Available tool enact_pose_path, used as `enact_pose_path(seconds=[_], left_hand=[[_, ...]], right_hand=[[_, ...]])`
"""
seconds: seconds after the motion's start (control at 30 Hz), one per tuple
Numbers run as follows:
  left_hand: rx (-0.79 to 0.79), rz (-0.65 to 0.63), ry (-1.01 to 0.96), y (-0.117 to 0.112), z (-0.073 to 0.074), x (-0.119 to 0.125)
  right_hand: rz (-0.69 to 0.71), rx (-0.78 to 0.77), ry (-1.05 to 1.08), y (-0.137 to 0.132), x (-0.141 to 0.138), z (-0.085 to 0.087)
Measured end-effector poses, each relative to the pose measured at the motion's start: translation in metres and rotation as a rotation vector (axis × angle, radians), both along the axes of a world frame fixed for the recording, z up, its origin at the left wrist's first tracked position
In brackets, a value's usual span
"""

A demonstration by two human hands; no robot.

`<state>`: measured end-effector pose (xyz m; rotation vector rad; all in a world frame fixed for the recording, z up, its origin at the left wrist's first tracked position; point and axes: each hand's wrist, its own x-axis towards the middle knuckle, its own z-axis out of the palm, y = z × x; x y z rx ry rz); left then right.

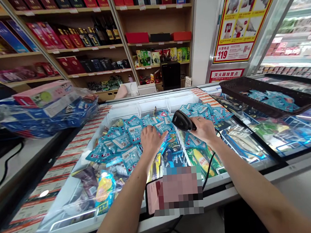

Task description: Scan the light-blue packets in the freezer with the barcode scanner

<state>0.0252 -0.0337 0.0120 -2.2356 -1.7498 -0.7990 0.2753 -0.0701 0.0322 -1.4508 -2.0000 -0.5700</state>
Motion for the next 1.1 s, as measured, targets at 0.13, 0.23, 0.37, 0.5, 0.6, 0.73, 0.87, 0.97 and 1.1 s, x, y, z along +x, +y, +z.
enact_pose_path(seconds=[0.13,0.23,0.37,0.5,0.6,0.73,0.87,0.97,1.1], left_hand=[[-0.031,-0.019,-0.02,0.006,-0.001,-0.005],[-0.071,-0.014,-0.076,0.011,0.001,-0.007],[-0.079,0.035,-0.145,0.012,0.006,-0.011],[-0.063,0.071,-0.295,0.01,0.009,-0.018],[-0.069,0.079,-0.372,0.008,0.009,-0.022],[-0.067,0.04,-0.387,0.008,0.009,-0.023],[-0.047,0.008,-0.374,0.007,0.01,-0.023],[-0.035,0.003,-0.353,0.005,0.011,-0.023],[-0.022,-0.009,-0.327,0.006,0.01,-0.023]], right_hand=[[0.007,-0.002,-0.001,-0.001,0.0,-0.001],[0.014,-0.002,-0.002,-0.001,0.002,-0.002],[0.018,-0.005,-0.004,-0.001,0.003,-0.004],[0.018,-0.009,-0.013,-0.001,0.002,-0.004],[0.018,-0.007,-0.017,-0.002,0.001,-0.004],[0.039,-0.001,-0.039,-0.002,0.0,-0.004],[0.06,0.009,-0.049,-0.003,-0.001,-0.004],[0.072,0.015,-0.041,-0.004,-0.002,-0.003],[0.119,0.027,-0.048,-0.004,-0.003,-0.002]])
